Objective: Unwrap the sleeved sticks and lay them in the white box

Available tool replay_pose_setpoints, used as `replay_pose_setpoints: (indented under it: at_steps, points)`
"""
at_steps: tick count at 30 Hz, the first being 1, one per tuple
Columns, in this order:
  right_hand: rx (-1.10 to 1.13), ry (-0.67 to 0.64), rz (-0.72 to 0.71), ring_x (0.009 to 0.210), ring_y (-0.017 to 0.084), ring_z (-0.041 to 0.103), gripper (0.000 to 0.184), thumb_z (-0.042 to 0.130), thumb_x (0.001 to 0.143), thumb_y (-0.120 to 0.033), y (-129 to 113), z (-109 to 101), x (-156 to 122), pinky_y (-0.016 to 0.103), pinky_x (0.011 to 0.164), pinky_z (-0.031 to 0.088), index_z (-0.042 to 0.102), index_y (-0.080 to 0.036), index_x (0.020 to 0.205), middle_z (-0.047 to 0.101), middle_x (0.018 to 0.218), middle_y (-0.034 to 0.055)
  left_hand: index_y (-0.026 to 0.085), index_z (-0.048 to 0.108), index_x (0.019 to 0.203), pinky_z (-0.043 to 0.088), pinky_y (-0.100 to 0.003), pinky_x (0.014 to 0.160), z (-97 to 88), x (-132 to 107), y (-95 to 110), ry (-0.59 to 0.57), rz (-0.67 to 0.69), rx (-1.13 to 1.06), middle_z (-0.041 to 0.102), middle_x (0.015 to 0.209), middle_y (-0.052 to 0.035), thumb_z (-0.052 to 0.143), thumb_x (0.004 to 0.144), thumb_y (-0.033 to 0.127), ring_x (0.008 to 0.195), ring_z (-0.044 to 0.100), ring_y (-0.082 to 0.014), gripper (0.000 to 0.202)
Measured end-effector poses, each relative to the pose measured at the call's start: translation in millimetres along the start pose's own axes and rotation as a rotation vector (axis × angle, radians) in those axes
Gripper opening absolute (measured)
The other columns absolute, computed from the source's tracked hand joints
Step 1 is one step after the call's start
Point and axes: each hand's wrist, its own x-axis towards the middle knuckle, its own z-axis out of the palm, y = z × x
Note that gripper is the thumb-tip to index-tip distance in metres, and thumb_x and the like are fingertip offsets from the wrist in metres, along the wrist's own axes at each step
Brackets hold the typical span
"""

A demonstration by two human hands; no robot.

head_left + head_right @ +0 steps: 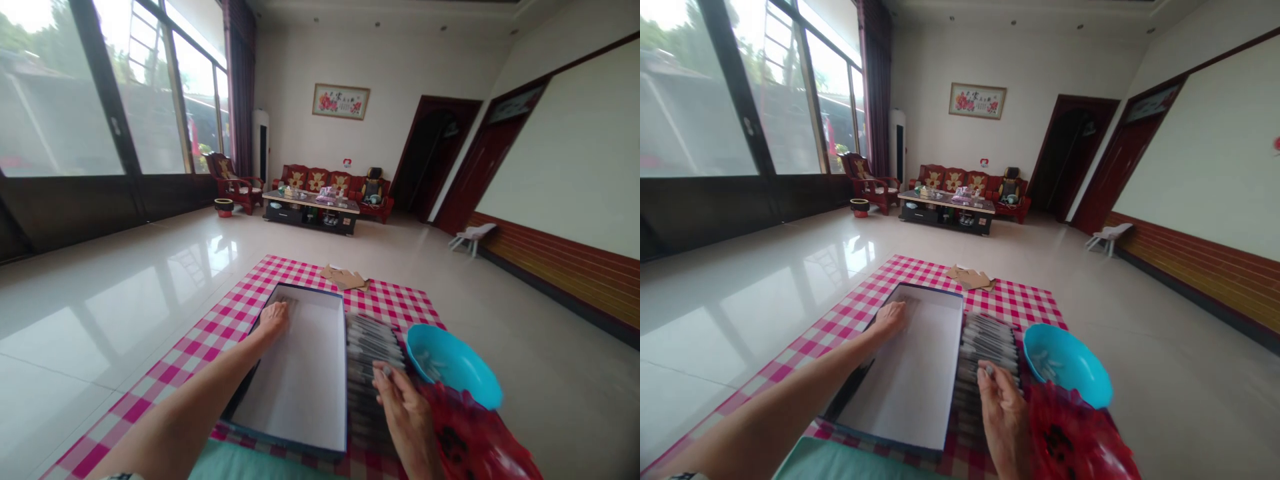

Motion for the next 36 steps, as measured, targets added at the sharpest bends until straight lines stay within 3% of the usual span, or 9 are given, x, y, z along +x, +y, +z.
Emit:
replay_pose_setpoints:
  at_steps: [4, 7, 11, 16, 20, 24, 29, 33, 36]
  points:
    - [-0.115, -0.073, -0.14, 0.088, 0.022, 0.064, 0.035, 0.047, 0.085, -0.043, -12, 0, -6, 0.032, 0.076, 0.053, 0.063, -0.018, 0.103, 0.066, 0.1, 0.0093, 0.015, 0.055, 0.111, 0.048, -0.037, 0.079, 3.1, -12, 12, 0.019, 0.099, 0.032, 0.059, 0.107, -0.0084, 0.051, 0.088, 0.032, 0.094, 0.058, -0.0199, 0.028]
    - [-0.233, -0.11, -0.204, 0.088, 0.021, 0.064, 0.031, 0.05, 0.084, -0.039, -18, -13, -8, 0.03, 0.078, 0.051, 0.064, -0.019, 0.102, 0.067, 0.096, 0.0081, 0.019, 0.058, 0.111, 0.046, -0.031, 0.074, 6.0, -37, 27, 0.053, 0.218, 0.022, 0.065, 0.097, -0.01, 0.049, 0.087, 0.029, 0.092, 0.061, -0.022, 0.027]
    - [-0.349, -0.072, -0.118, 0.074, 0.02, 0.066, 0.035, 0.053, 0.08, -0.043, -5, -57, -8, 0.028, 0.067, 0.053, 0.06, -0.018, 0.104, 0.069, 0.084, 0.0067, 0.024, 0.057, 0.115, 0.043, -0.027, 0.069, 5.4, -79, 39, 0.095, 0.365, -0.02, 0.067, 0.098, -0.0079, 0.045, 0.087, 0.033, 0.09, 0.062, -0.0209, 0.032]
    - [-0.629, -0.047, -0.058, 0.075, 0.023, 0.069, 0.033, 0.051, 0.077, -0.045, 31, -120, -1, 0.031, 0.067, 0.053, 0.063, -0.022, 0.097, 0.073, 0.082, 0.0067, 0.024, 0.061, 0.11, 0.04, -0.026, 0.066, 1.8, -114, 35, 0.119, 0.433, -0.119, 0.07, 0.086, -0.0047, 0.046, 0.086, 0.031, 0.08, 0.064, -0.0187, 0.029]
    - [-0.759, 0.034, -0.113, 0.076, 0.022, 0.07, 0.031, 0.048, 0.076, -0.044, 50, -142, 20, 0.028, 0.064, 0.054, 0.064, -0.023, 0.092, 0.075, 0.08, 0.0054, 0.024, 0.062, 0.107, 0.039, -0.025, 0.064, 6.3, -127, 32, 0.133, 0.447, -0.211, 0.069, 0.081, -0.0025, 0.047, 0.085, 0.029, 0.074, 0.064, -0.017, 0.028]
    - [-0.832, 0.076, -0.203, 0.076, 0.023, 0.07, 0.028, 0.047, 0.077, -0.04, 57, -140, 61, 0.03, 0.067, 0.052, 0.065, -0.023, 0.09, 0.074, 0.084, 0.0055, 0.023, 0.063, 0.105, 0.039, -0.025, 0.065, 11.6, -134, 31, 0.134, 0.456, -0.2, 0.069, 0.085, -0.0034, 0.046, 0.085, 0.028, 0.077, 0.064, -0.0179, 0.027]
    - [-0.85, 0.038, -0.273, 0.072, 0.025, 0.069, 0.022, 0.049, 0.074, -0.031, 63, -128, 98, 0.034, 0.065, 0.052, 0.066, -0.022, 0.083, 0.073, 0.081, 0.008, 0.023, 0.064, 0.103, 0.039, -0.025, 0.067, 16.4, -138, 28, 0.107, 0.444, -0.201, 0.07, 0.088, -0.0037, 0.045, 0.085, 0.028, 0.08, 0.064, -0.0186, 0.026]
    - [-0.836, 0.006, -0.359, 0.079, 0.025, 0.067, 0.025, 0.046, 0.077, -0.029, 52, -108, 92, 0.036, 0.071, 0.051, 0.066, -0.017, 0.087, 0.071, 0.088, 0.0121, 0.023, 0.064, 0.103, 0.04, -0.025, 0.068, 18.6, -141, 29, 0.095, 0.436, -0.222, 0.07, 0.088, -0.0034, 0.046, 0.085, 0.028, 0.082, 0.064, -0.0189, 0.026]
    - [-0.799, -0.111, -0.458, 0.083, 0.019, 0.065, 0.023, 0.044, 0.083, -0.029, 34, -77, 68, 0.029, 0.076, 0.049, 0.065, -0.02, 0.087, 0.069, 0.089, 0.0066, 0.023, 0.064, 0.102, 0.04, -0.025, 0.069, 19.8, -143, 33, 0.087, 0.442, -0.25, 0.07, 0.09, -0.0041, 0.045, 0.085, 0.027, 0.083, 0.064, -0.0189, 0.026]
